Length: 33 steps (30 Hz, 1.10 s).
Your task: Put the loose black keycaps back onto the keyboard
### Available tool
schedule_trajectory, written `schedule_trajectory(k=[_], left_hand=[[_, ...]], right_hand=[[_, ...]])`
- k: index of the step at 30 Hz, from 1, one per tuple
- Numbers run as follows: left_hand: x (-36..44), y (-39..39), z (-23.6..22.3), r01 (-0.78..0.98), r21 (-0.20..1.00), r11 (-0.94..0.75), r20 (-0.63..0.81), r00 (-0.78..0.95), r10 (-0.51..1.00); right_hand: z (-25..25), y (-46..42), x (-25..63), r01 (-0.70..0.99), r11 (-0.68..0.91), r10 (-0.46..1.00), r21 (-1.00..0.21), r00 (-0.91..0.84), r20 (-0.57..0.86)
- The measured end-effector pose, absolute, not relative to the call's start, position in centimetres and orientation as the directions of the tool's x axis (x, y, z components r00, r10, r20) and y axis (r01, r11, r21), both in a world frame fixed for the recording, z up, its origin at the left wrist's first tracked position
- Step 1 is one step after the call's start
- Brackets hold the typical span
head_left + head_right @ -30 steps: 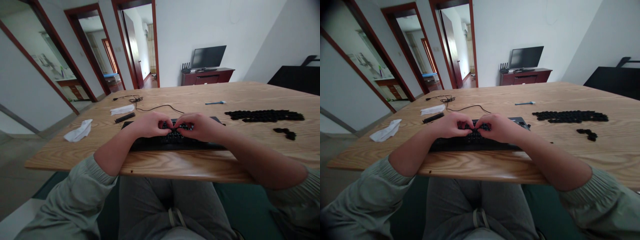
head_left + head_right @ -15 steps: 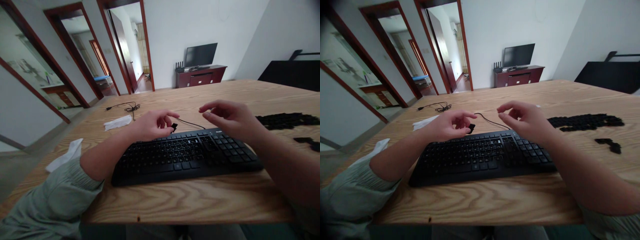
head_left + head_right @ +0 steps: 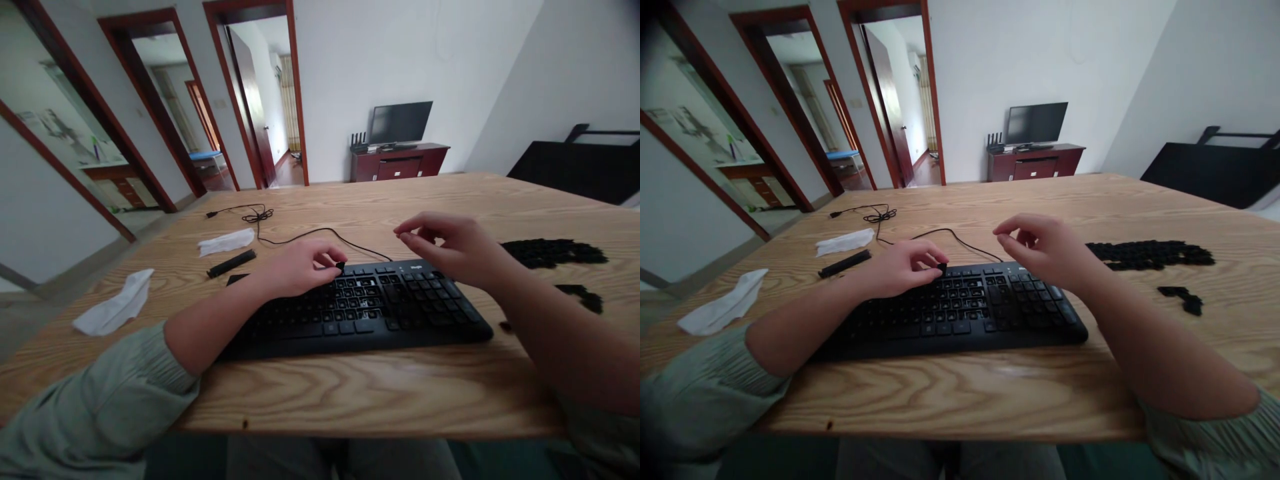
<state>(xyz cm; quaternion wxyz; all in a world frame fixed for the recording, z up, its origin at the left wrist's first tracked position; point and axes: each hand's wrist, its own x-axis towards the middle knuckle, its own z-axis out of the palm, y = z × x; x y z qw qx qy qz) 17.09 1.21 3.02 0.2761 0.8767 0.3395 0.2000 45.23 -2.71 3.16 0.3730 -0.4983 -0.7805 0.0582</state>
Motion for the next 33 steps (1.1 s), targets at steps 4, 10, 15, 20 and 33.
schedule_trajectory(k=[4, 10, 15, 20, 33], left_hand=[[19.0, 0.6, 2.7, 0.539, 0.497, -0.680, 0.168, 0.709, 0.685], [21.5, 0.6, 2.5, 0.539, 0.455, -0.709, 0.157, 0.735, 0.660], [22.6, 1.0, 1.5, 0.614, 0.286, -0.736, 0.200, 0.712, 0.673], [21.9, 1.2, 1.0, 0.550, 0.228, -0.804, 0.198, 0.782, 0.591], [20.9, 1.3, 0.5, 0.491, 0.075, -0.868, 0.226, 0.840, 0.494]], right_hand=[[2.4, -2.3, 45.3, 0.733, 0.528, 0.819, -0.428, -0.309, 0.483], [1.3, -1.8, 44.8, 0.731, 0.548, 0.824, -0.406, -0.387, 0.415], [0.3, -2.1, 43.9, 0.707, 0.592, 0.804, -0.386, -0.493, 0.331], [-0.2, -2.2, 43.3, 0.703, 0.593, 0.805, -0.393, -0.519, 0.287], [-0.8, -1.8, 43.8, 0.748, 0.577, 0.816, -0.329, -0.509, 0.274]])
